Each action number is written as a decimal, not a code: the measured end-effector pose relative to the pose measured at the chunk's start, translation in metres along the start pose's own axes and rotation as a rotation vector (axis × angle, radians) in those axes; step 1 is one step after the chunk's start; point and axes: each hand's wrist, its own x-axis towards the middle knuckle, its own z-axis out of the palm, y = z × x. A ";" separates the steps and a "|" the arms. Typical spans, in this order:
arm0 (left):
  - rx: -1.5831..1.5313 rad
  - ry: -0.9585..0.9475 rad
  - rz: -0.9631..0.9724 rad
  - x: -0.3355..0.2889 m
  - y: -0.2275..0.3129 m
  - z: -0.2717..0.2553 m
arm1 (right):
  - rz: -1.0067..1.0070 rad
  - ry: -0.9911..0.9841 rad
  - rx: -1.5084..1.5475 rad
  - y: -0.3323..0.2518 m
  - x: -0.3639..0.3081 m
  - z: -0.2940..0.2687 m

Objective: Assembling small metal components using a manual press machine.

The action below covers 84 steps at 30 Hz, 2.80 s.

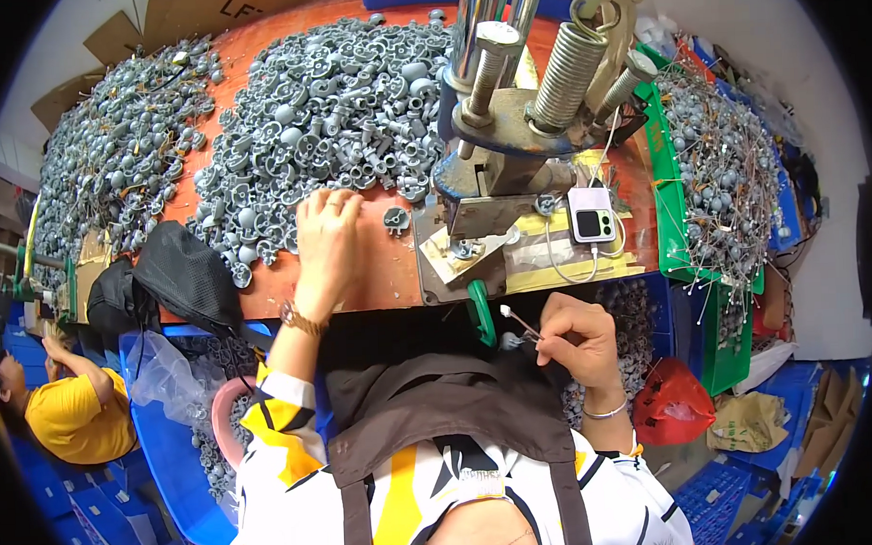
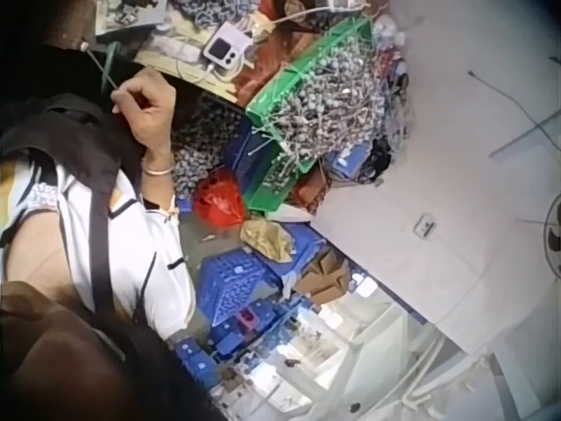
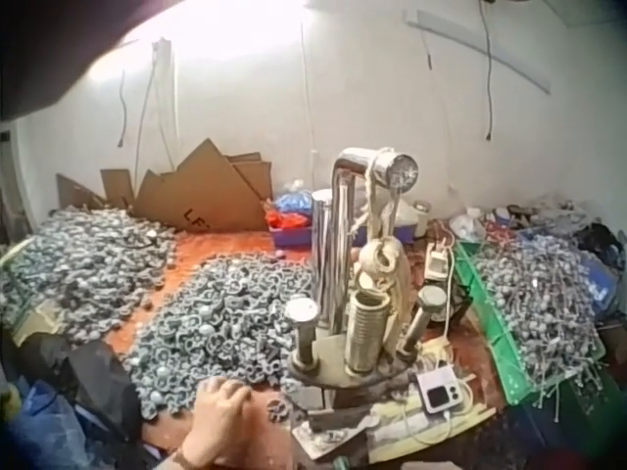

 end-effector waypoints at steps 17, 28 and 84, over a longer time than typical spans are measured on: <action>-1.872 0.142 -0.760 -0.041 0.073 0.001 | -0.061 0.336 -0.376 0.013 0.025 0.049; -1.796 0.067 -0.649 -0.041 0.092 -0.019 | -0.179 0.296 -0.548 0.016 0.031 0.053; -0.802 -0.116 -0.363 -0.006 0.105 -0.013 | -0.049 0.363 -0.873 0.069 0.061 0.063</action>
